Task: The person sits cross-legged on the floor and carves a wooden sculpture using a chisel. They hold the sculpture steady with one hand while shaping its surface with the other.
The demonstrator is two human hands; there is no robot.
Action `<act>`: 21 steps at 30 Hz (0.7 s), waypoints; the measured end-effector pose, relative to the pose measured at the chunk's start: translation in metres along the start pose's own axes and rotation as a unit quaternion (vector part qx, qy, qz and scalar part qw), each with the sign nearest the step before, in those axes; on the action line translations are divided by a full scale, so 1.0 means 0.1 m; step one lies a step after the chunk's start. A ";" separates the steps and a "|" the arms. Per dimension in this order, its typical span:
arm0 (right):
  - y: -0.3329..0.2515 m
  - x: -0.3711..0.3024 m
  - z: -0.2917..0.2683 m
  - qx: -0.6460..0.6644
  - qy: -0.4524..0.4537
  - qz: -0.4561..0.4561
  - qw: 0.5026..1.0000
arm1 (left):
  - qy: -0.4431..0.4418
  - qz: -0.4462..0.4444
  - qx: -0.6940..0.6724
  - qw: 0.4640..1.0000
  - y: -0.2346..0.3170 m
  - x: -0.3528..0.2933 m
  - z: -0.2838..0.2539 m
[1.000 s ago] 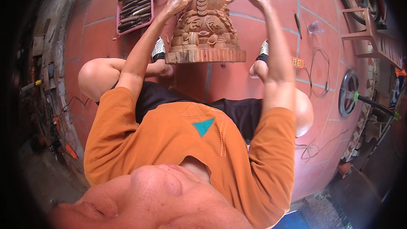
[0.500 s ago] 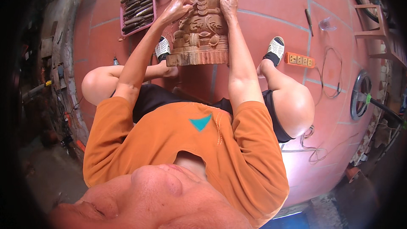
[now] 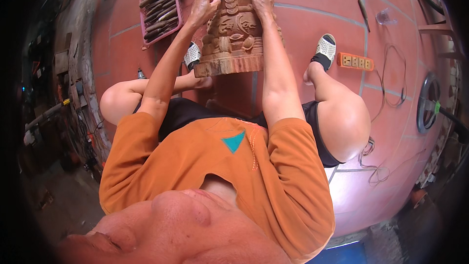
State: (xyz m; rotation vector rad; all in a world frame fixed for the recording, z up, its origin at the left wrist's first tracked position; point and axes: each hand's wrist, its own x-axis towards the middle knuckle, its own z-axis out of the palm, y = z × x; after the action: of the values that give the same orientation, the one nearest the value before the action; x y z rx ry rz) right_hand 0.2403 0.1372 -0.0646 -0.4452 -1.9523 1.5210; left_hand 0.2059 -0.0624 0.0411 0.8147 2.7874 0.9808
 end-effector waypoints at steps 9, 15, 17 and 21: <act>0.03 0.00 0.04 -0.046 0.006 -0.028 0.999 | -0.150 -0.061 -0.036 0.986 -0.13 0.04 -0.40; -0.05 -0.01 0.04 -0.064 -0.001 -0.040 0.997 | -0.022 -0.011 -0.064 0.998 -0.19 -0.07 -0.02; 0.02 0.00 0.01 -0.048 0.006 -0.031 0.998 | -0.058 0.043 -0.053 0.996 -0.12 -0.16 -0.02; 0.04 -0.02 0.02 -0.016 0.012 -0.006 1.000 | -0.241 -0.051 0.031 0.969 0.18 -0.06 -0.37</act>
State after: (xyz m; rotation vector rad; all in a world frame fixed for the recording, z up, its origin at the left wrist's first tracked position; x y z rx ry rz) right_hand 0.2397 0.1353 -0.0689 -0.4628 -1.9592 1.4730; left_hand 0.2106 -0.0749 0.0803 0.7806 2.4180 0.5816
